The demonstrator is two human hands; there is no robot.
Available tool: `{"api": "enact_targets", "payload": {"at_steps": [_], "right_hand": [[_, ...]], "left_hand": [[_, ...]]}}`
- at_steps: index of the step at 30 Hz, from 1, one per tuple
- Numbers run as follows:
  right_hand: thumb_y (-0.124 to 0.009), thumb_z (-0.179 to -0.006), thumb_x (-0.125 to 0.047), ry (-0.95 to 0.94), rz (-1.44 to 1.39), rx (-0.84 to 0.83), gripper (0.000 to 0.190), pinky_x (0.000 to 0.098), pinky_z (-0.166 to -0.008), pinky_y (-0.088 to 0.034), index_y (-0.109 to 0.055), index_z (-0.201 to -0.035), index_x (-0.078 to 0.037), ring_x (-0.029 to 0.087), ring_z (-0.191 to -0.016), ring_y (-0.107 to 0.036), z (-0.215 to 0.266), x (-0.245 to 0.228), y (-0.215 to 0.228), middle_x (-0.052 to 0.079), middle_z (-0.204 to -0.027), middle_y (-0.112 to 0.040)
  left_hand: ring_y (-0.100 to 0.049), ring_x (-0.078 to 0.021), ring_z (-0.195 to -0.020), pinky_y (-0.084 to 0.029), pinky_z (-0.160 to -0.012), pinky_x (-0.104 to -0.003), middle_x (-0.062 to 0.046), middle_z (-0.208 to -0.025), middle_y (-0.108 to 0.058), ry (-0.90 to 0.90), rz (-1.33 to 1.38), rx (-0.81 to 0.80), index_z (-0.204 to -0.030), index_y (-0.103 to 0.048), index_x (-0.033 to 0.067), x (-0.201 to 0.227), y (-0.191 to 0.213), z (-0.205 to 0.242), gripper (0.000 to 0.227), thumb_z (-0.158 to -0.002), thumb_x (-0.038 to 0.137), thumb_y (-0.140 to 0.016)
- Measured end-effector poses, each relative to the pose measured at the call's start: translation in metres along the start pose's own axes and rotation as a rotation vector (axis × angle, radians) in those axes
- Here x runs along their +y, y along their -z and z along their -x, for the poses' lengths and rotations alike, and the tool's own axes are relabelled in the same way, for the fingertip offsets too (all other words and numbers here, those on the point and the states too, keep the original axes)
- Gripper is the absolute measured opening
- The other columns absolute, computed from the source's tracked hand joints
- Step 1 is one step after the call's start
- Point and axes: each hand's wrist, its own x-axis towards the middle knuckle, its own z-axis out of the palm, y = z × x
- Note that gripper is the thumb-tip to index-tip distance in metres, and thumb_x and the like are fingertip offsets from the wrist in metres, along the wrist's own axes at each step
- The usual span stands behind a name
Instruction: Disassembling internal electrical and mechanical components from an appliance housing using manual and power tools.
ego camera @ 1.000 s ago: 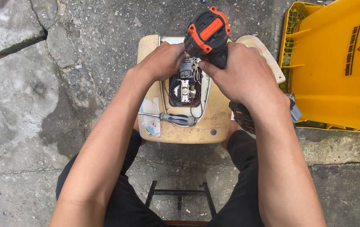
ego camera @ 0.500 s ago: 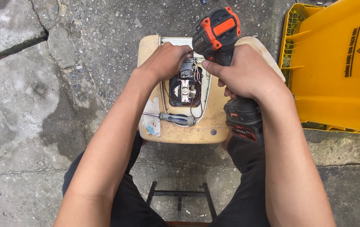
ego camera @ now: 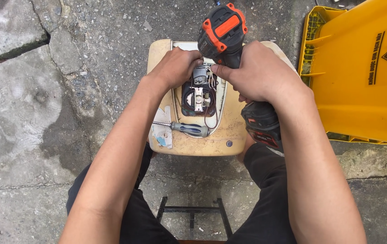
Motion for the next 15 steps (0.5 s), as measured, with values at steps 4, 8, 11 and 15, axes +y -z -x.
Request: {"api": "enact_targets", "payload": {"at_steps": [4, 8, 11, 15], "right_hand": [[-0.071, -0.099, -0.028, -0.01, 0.005, -0.022, 0.028, 0.0341, -0.041, -0.047, -0.072, -0.09, -0.001, 0.019, -0.044, -0.057, 0.0, -0.002, -0.001, 0.009, -0.062, -0.062], [-0.074, -0.101, -0.033, -0.053, -0.006, -0.04, 0.042, 0.0347, -0.045, -0.052, -0.07, -0.079, 0.003, 0.02, -0.047, -0.062, 0.0, -0.001, 0.007, 0.009, -0.063, -0.064], [-0.073, -0.1, -0.026, -0.05, -0.086, -0.051, 0.037, 0.0337, -0.043, -0.049, -0.069, -0.082, 0.005, 0.019, -0.046, -0.057, -0.005, 0.011, 0.008, 0.01, -0.065, -0.062], [-0.074, -0.1, -0.025, -0.048, -0.088, -0.041, 0.038, 0.0337, -0.043, -0.051, -0.069, -0.079, 0.007, 0.02, -0.045, -0.058, -0.004, 0.013, 0.008, 0.011, -0.063, -0.062]], "left_hand": [[-0.073, -0.0248, -0.073, -0.057, -0.073, -0.042, -0.007, -0.088, -0.078, 0.027, 0.024, -0.007, -0.103, -0.075, 0.0108, -0.002, 0.001, 0.0, 0.019, -0.099, 0.012, -0.056], [-0.075, -0.028, -0.082, -0.058, -0.079, -0.042, -0.011, -0.098, -0.079, 0.029, 0.023, 0.004, -0.112, -0.076, 0.0083, 0.0, 0.004, -0.001, 0.027, -0.096, 0.008, -0.055], [-0.076, -0.0241, -0.082, -0.06, -0.08, -0.039, -0.01, -0.101, -0.079, 0.079, 0.014, -0.03, -0.112, -0.077, 0.0095, 0.004, 0.005, -0.002, 0.029, -0.096, 0.007, -0.053], [-0.075, -0.0251, -0.078, -0.06, -0.076, -0.04, -0.011, -0.097, -0.079, 0.081, 0.026, -0.016, -0.112, -0.077, 0.01, 0.003, 0.004, -0.003, 0.027, -0.096, 0.006, -0.055]]}}
